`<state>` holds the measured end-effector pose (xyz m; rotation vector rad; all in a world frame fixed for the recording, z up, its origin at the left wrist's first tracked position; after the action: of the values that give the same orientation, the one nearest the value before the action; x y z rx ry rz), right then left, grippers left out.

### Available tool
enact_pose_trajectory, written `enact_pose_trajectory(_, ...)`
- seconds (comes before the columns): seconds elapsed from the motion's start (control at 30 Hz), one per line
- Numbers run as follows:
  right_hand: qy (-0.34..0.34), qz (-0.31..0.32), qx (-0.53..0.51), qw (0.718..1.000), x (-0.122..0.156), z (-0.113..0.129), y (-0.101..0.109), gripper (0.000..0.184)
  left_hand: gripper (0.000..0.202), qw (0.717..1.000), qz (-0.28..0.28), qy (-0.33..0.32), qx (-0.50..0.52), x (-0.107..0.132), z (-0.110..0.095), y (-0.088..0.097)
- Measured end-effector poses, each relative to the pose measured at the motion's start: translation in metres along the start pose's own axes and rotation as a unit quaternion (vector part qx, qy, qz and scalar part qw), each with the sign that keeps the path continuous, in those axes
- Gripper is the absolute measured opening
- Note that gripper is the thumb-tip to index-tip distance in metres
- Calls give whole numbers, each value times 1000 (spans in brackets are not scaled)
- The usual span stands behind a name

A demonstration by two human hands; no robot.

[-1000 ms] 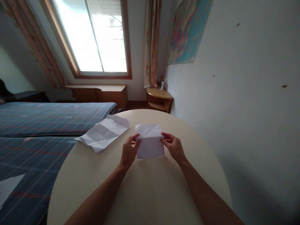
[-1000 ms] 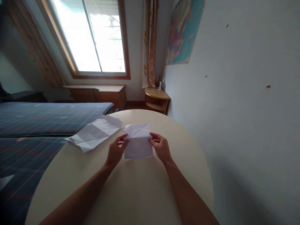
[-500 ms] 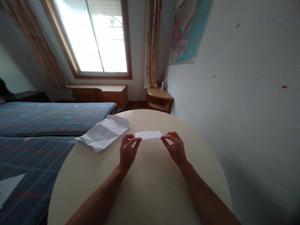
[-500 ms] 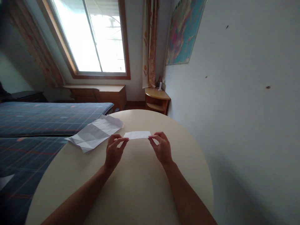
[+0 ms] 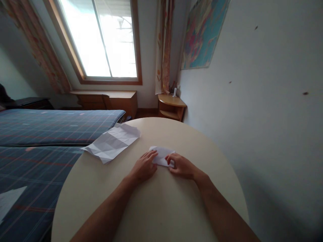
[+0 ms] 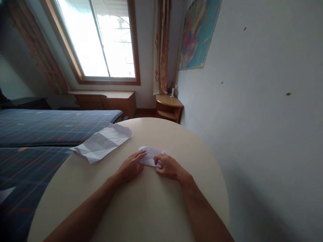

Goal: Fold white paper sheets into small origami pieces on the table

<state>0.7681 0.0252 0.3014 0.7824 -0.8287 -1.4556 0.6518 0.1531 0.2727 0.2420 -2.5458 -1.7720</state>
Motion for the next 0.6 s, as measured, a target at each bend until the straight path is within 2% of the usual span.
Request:
enact_pose_trajectory(0.07, -16, 0, 38, 999, -2, 5, -4, 25, 56, 999, 35, 8, -19, 0, 1, -10)
enact_pose_trajectory(0.13, -53, -21, 81, 995, -8, 8, -11, 35, 55, 998, 53, 5, -37, 0, 0, -15)
enact_pose_trajectory(0.2, -90, -24, 106, 990, -17, 9, -23, 46, 51, 998, 48, -6, -49, 1, -4, -14)
enact_pose_trajectory(0.3, -136, 12, 121, 983, -27, 6, -42, 53, 40, 999, 12, 0, -52, 1, -11, -2)
enact_pose_trajectory(0.4, -132, 52, 125, 982, -29, 5, -49, 54, 33, 997, -34, 53, -50, -1, -11, 9)
enact_pose_trajectory(0.5, -102, 67, 120, 985, -28, 8, -48, 53, 35, 995, -64, 69, -38, -2, -8, 8)
enact_pose_trajectory(0.6, -83, 55, 113, 989, -29, 9, -45, 51, 43, 997, -27, 64, -42, -5, -1, -7)
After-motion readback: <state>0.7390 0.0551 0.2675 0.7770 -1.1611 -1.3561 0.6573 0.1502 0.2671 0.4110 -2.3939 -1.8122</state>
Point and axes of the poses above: each hand's wrist, its own x-axis away from the middle knuckle, its own y-axis out of the back of the hand, z = x × y, the point moved 6 cm from there along -x, towards the middle knuckle, and after that the axes turned 15 degrees about z, right-handed, at the moved point
